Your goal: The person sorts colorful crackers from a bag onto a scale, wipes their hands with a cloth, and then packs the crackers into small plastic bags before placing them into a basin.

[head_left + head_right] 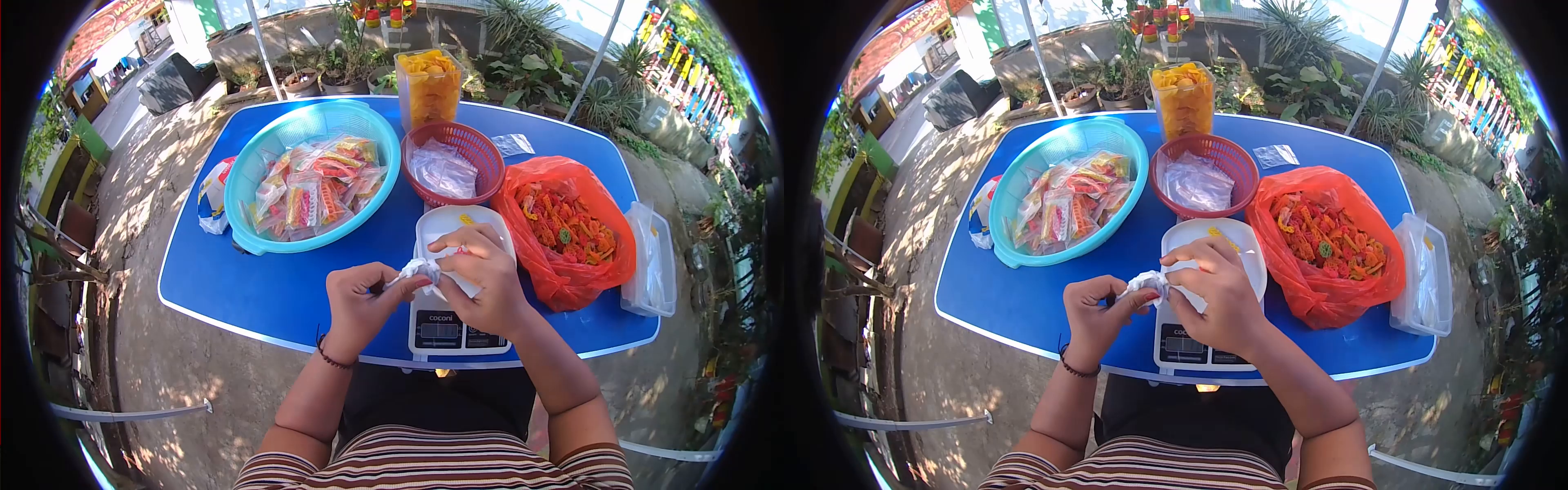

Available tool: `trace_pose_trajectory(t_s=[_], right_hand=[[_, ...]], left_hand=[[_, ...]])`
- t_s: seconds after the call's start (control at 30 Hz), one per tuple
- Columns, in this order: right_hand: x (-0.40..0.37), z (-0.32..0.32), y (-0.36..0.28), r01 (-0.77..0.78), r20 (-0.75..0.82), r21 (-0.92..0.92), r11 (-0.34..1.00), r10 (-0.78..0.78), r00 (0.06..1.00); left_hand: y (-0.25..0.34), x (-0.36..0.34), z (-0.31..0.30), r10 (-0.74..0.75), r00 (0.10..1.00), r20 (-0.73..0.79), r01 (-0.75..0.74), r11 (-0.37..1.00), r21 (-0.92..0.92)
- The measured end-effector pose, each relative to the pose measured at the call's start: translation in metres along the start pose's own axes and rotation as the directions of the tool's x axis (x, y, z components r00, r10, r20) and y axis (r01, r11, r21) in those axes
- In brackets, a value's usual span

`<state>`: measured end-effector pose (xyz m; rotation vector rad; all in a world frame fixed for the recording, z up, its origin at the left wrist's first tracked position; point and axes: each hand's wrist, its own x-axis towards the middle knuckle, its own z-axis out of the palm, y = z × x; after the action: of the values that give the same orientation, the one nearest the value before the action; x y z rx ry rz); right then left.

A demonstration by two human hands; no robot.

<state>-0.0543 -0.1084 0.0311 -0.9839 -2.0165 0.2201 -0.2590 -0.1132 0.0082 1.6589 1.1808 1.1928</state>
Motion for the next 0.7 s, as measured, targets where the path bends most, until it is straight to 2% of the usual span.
trace_pose_trajectory(t_s=[0.07,0.1,0.13,0.17,0.27,0.37,0.47,0.57,0.63,0.67,0.7], right_hand=[[0.014,0.003,0.022,0.025,-0.005,-0.108,0.994,-0.025,1.000],[0.024,0.003,0.034,-0.026,0.014,-0.203,0.979,0.029,0.999],[0.034,0.004,0.046,-0.073,0.028,-0.299,0.952,0.085,0.996],[0.044,0.006,0.057,-0.115,0.033,-0.393,0.912,0.139,0.990],[0.069,0.017,0.089,-0.281,0.139,-0.509,0.814,0.400,0.906],[0.087,0.021,0.091,-0.403,0.309,-0.491,0.772,0.587,0.748],[0.100,0.021,0.092,-0.438,0.385,-0.609,0.661,0.729,0.566],[0.090,0.015,0.097,-0.435,0.315,-0.537,0.723,0.650,0.692],[0.079,0.009,0.107,-0.488,0.117,-0.230,0.842,0.522,0.845],[0.074,0.007,0.109,-0.467,-0.006,-0.069,0.882,0.467,0.884],[0.069,0.004,0.107,-0.455,-0.057,0.086,0.886,0.461,0.886]], left_hand=[[-0.009,0.013,0.003,0.116,0.990,-0.080,-0.081,0.934,0.349],[-0.015,0.019,0.005,0.184,0.977,-0.105,-0.106,0.853,0.512],[-0.024,0.024,0.009,0.240,0.963,-0.125,-0.126,0.808,0.576],[-0.027,0.027,0.013,0.245,0.959,-0.141,-0.117,0.798,0.591],[-0.025,0.036,0.024,0.276,0.948,-0.156,-0.104,0.735,0.670],[-0.020,0.041,0.028,0.390,0.906,-0.168,-0.210,0.754,0.622],[-0.010,0.041,0.026,0.401,0.899,-0.175,-0.226,0.768,0.599],[-0.016,0.049,0.025,0.513,0.844,-0.159,-0.315,0.713,0.627],[-0.006,0.050,0.022,0.356,0.924,-0.142,-0.266,0.862,0.431],[-0.002,0.051,0.020,0.275,0.954,-0.116,-0.225,0.919,0.325],[-0.003,0.054,0.019,0.187,0.979,-0.086,-0.166,0.963,0.212]])
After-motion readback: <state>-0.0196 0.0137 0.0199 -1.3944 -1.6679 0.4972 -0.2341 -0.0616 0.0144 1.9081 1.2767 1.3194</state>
